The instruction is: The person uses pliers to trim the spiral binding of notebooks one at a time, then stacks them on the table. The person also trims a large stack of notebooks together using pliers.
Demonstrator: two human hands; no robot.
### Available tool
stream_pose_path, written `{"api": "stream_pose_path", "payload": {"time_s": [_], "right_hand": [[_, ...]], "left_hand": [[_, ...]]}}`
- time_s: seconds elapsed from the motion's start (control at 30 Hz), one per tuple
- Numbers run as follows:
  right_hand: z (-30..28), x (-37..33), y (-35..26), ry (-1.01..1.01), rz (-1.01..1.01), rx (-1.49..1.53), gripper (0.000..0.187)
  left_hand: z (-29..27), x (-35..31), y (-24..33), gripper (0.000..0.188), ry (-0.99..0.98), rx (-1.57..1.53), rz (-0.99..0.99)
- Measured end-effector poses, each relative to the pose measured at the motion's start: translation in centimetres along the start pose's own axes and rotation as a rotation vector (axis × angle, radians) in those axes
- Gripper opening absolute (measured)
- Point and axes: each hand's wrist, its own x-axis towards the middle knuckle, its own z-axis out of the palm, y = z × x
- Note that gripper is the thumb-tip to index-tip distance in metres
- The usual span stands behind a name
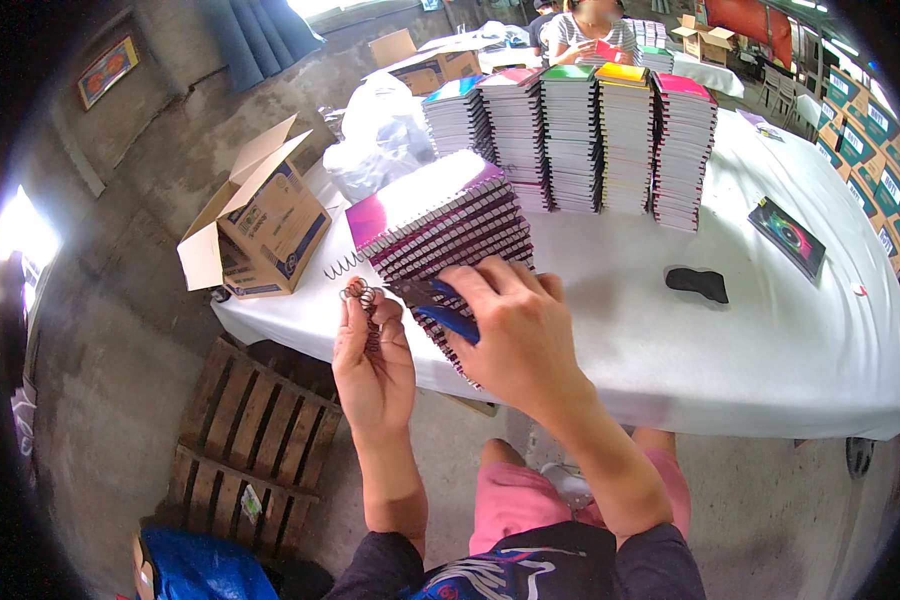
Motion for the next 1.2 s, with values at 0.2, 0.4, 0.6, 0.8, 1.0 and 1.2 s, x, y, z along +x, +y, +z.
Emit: {"api": "stream_pose_path", "payload": {"time_s": [0.2,0.4,0.6,0.8,1.0,1.2], "right_hand": [[-1.2,-0.1,-0.3,0.061,0.005,-0.054,0.042],[-1.3,0.3,-1.2,0.060,-0.025,-0.116,0.052],[-1.2,0.8,-1.6,0.080,-0.016,-0.185,0.053],[-1.1,1.1,-2.0,0.076,-0.003,-0.228,0.046],[-1.2,1.0,-2.1,0.076,0.011,-0.262,0.047],[-1.1,1.0,-2.2,0.053,0.012,-0.272,0.047]], "left_hand": [[-0.4,0.7,2.0,0.022,0.120,-0.412,-0.286],[0.0,2.1,3.5,0.031,0.086,-0.264,-0.216],[1.2,2.2,3.4,0.044,-0.041,0.795,0.266],[1.6,2.5,1.5,0.026,0.016,1.261,0.351],[1.7,2.6,1.5,0.026,-0.008,1.351,0.416],[1.6,2.6,1.6,0.024,-0.039,1.370,0.469]]}}
